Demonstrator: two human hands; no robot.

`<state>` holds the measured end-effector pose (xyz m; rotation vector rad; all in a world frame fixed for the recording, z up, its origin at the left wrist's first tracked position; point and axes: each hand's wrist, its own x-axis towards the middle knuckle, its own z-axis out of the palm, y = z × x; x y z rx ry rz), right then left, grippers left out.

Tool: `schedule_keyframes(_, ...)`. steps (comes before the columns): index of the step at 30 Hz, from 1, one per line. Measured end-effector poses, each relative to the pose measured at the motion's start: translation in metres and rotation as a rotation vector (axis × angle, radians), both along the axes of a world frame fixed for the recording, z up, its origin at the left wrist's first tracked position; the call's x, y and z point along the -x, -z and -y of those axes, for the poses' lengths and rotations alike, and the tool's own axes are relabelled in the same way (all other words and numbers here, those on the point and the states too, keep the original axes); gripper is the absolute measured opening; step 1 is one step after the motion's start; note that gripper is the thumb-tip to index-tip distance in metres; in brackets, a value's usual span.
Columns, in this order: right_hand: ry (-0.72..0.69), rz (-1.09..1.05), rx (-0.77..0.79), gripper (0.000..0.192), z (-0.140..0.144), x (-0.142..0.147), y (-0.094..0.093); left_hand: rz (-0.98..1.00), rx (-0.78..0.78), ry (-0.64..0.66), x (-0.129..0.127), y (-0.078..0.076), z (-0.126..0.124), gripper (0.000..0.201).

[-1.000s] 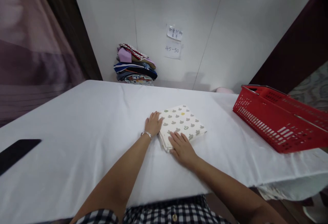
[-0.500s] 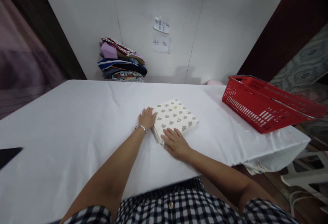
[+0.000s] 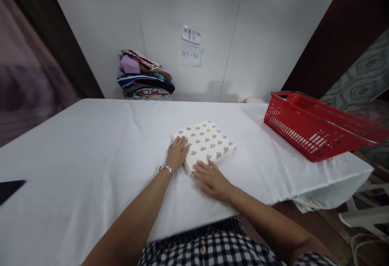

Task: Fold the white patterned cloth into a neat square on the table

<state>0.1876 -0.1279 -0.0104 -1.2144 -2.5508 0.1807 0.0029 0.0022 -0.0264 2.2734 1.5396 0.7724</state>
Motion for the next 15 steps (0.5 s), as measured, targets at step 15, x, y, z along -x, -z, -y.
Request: schedule_keyframes(15,0.893,-0.639,0.337,0.07,-0.087,-0.119,0.005,0.016,0.029,-0.014,0.0,0.0,0.002,0.042)
